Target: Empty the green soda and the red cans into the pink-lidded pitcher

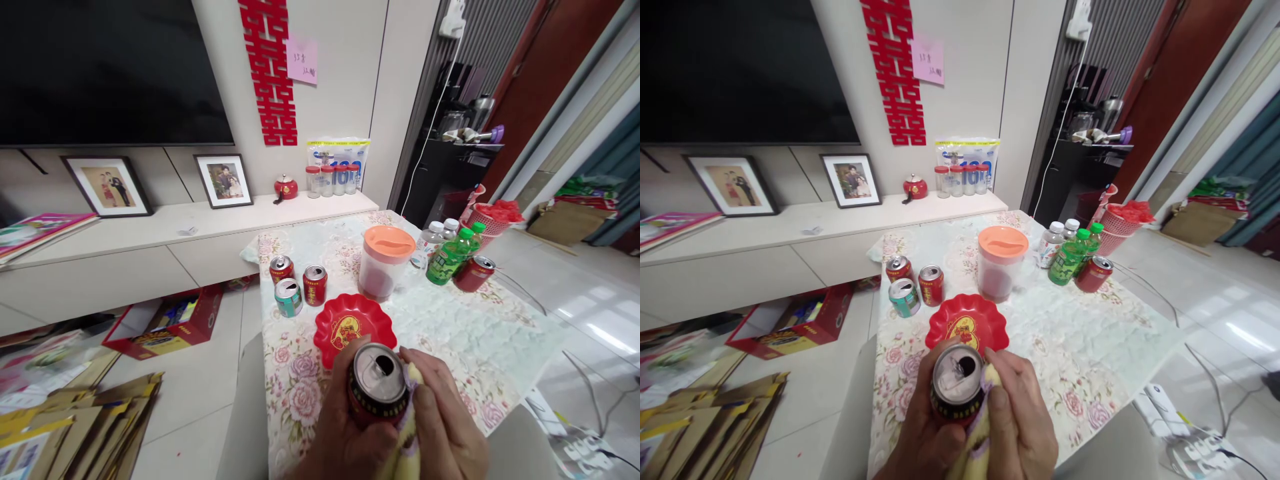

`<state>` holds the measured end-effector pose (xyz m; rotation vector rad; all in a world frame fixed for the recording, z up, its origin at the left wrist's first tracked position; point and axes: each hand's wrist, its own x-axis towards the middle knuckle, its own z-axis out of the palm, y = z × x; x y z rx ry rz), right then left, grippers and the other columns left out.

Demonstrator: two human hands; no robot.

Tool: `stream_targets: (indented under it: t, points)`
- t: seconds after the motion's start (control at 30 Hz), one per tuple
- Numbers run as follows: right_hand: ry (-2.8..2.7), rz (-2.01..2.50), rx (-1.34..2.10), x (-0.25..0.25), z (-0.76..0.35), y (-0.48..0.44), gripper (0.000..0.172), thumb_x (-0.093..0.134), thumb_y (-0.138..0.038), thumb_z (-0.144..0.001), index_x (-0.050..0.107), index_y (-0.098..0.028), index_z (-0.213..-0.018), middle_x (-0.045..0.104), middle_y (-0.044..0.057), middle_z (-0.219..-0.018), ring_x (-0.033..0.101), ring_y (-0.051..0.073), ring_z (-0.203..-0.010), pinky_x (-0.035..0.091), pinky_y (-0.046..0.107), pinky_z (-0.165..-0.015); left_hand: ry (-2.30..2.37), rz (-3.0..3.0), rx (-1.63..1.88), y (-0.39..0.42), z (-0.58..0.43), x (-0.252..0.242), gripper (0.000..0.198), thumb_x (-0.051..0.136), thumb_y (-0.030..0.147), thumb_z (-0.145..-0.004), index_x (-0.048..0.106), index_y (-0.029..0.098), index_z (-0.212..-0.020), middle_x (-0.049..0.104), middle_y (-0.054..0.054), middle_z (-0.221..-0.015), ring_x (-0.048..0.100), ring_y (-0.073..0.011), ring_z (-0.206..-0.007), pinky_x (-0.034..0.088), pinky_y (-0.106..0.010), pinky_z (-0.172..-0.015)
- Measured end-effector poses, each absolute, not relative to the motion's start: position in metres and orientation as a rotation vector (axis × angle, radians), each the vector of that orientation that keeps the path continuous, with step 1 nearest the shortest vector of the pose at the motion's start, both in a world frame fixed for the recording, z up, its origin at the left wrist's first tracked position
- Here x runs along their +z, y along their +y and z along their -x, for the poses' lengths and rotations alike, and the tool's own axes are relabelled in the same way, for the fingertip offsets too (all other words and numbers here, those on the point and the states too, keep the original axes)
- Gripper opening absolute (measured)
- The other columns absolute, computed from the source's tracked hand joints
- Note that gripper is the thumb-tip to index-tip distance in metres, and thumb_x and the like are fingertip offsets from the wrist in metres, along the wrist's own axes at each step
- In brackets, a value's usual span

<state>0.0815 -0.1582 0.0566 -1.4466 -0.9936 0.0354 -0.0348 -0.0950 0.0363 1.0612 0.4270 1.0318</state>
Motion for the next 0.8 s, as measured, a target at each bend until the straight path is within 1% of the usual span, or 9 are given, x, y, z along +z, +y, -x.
stream_targets:
  t: [0.07,0.17,0.23,0.3,0.4,0.5,0.57,0.67,0.8]
  points:
    - [-0.949,1.434,0.242,0.064,-0.091,-0.157,0.03,0.066,-0.043,-0.104,0.086,-0.022,-0.11,0.08,0.012,-0.116,0.075,0.026,-0.105,0.062,0.036,-0.086,0.375,-1.115,1.025,-0.095,0.032,0.037,0.088,0.097,0.064,-0.071,0.065,0.025,-0.143,0.077,-0.013,-0.127,0.075,-0.0336,-0.112,0.062,-0.042,-0.1]
    - [-0.828,1.378,0.462,0.064,-0.101,-0.151,0.038,0.071,-0.054,-0.099,0.086,-0.02,-0.101,0.081,0.012,-0.11,0.076,0.025,-0.097,0.062,0.033,-0.08,0.344,-1.279,1.069,-0.095,0.03,0.037,0.083,0.094,0.073,-0.069,0.072,0.027,-0.136,0.077,-0.009,-0.116,0.075,-0.0302,-0.1,0.063,-0.041,-0.092]
    - [-0.766,1.373,0.592,0.059,-0.103,-0.144,0.044,0.072,-0.06,-0.097,0.086,-0.019,-0.099,0.081,0.012,-0.103,0.074,0.024,-0.085,0.06,0.032,-0.071,0.388,-1.432,1.177,-0.097,0.03,0.033,0.077,0.095,0.069,-0.071,0.073,0.031,-0.135,0.075,-0.007,-0.114,0.074,-0.0294,-0.099,0.063,-0.041,-0.09]
    - [-0.734,1.385,0.671,0.052,-0.1,-0.138,0.049,0.071,-0.065,-0.095,0.085,-0.018,-0.097,0.079,0.011,-0.094,0.071,0.022,-0.075,0.057,0.031,-0.063,0.491,-1.559,1.27,-0.098,0.031,0.025,0.076,0.098,0.054,-0.075,0.068,0.033,-0.142,0.074,-0.008,-0.117,0.073,-0.0302,-0.102,0.062,-0.042,-0.092]
    - [-0.751,1.39,0.686,0.044,-0.091,-0.132,0.055,0.071,-0.071,-0.093,0.083,-0.018,-0.09,0.078,0.01,-0.087,0.071,0.023,-0.075,0.058,0.032,-0.065,0.59,-1.626,1.418,-0.097,0.034,0.016,0.075,0.096,0.045,-0.078,0.065,0.032,-0.145,0.073,-0.009,-0.121,0.072,-0.0311,-0.105,0.062,-0.044,-0.095]
    - [-0.772,1.383,0.633,0.038,-0.081,-0.132,0.058,0.071,-0.075,-0.09,0.083,-0.019,-0.088,0.078,0.01,-0.086,0.073,0.025,-0.081,0.061,0.033,-0.072,0.621,-1.531,1.439,-0.092,0.038,0.016,0.073,0.092,0.058,-0.081,0.066,0.033,-0.144,0.073,-0.007,-0.123,0.073,-0.0297,-0.107,0.063,-0.041,-0.096]
    - [-0.775,1.383,0.591,0.033,-0.075,-0.134,0.056,0.07,-0.074,-0.092,0.083,-0.019,-0.091,0.079,0.009,-0.088,0.073,0.024,-0.083,0.062,0.032,-0.075,0.64,-1.441,1.377,-0.088,0.039,0.021,0.072,0.089,0.061,-0.084,0.065,0.033,-0.145,0.073,-0.006,-0.127,0.074,-0.0284,-0.111,0.063,-0.038,-0.098]
    - [-0.812,1.393,0.475,0.025,-0.064,-0.139,0.044,0.067,-0.061,-0.1,0.083,-0.02,-0.099,0.08,0.009,-0.099,0.074,0.022,-0.091,0.062,0.03,-0.082,0.639,-1.371,1.333,-0.085,0.039,0.028,0.068,0.088,0.058,-0.087,0.064,0.032,-0.144,0.073,-0.006,-0.129,0.074,-0.0264,-0.112,0.063,-0.035,-0.101]
    - [-0.764,1.452,0.203,0.023,-0.044,-0.148,0.027,0.061,-0.042,-0.108,0.079,-0.025,-0.117,0.076,0.007,-0.119,0.071,0.02,-0.111,0.057,0.028,-0.097,0.608,-1.296,1.347,-0.084,0.035,0.031,0.07,0.087,0.062,-0.085,0.063,0.03,-0.142,0.074,-0.005,-0.121,0.075,-0.0235,-0.102,0.064,-0.032,-0.093]
